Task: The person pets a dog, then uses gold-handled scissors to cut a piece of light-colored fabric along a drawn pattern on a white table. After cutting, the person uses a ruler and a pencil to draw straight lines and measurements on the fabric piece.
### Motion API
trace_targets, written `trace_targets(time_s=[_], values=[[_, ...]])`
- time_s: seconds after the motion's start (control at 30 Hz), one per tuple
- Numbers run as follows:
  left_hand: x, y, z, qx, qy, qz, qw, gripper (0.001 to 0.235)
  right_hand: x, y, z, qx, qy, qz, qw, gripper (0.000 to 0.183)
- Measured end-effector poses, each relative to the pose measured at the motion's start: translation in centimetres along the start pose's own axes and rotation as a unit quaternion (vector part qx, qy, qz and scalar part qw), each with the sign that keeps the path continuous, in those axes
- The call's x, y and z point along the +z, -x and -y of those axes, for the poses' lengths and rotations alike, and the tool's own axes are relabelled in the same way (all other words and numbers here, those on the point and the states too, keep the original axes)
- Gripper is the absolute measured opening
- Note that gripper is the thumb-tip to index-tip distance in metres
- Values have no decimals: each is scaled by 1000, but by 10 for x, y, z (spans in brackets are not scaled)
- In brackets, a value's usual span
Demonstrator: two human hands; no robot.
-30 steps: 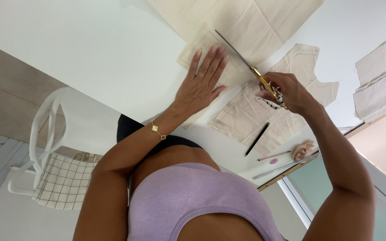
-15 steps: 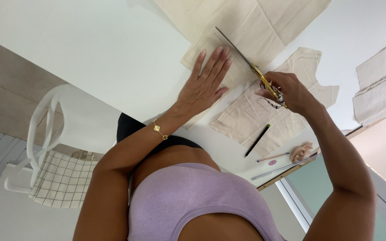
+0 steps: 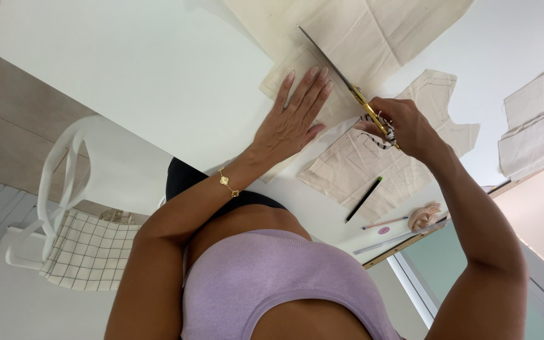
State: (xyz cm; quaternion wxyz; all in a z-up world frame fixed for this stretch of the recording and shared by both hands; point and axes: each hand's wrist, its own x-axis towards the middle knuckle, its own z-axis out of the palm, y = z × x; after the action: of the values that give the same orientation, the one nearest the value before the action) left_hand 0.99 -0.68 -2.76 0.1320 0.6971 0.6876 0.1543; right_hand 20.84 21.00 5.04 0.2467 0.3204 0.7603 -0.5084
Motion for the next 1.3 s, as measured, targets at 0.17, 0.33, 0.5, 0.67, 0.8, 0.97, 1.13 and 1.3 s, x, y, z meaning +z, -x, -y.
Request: trace_targets(time_s=[0.17,0.33,0.5,0.67,0.8,0.97,1.13,1.3], values=[[2,0,0,3,2,3,1000,70,-4,-9,14,-17,-10,6,1000,34],[6,1,-1,2,-3,0,1000,72,-6,-20,38,-31,-17,3,999,33],[1,-1,1,5,3,6,1000,71,-1,-23,32,-27,-17,-3,999,33],[-4,-1,1,4,3,11,1000,71,-2,-22,25,-16,-10,-8,1000,32],[-7,-2,1,3,18,30,999,70,-4,-27,26,-17,-12,8,1000,34],[-9,-3,2,8,36,49,998,70,-9,-38,35,-26,-10,9,1000,32],[-11,-4,1,1,48,55,997,70,-8,-41,29,-34,17,5,999,38],[-18,-1,1,6,-38,53,998,75,-15,-28,57,10,67,19,998,47]])
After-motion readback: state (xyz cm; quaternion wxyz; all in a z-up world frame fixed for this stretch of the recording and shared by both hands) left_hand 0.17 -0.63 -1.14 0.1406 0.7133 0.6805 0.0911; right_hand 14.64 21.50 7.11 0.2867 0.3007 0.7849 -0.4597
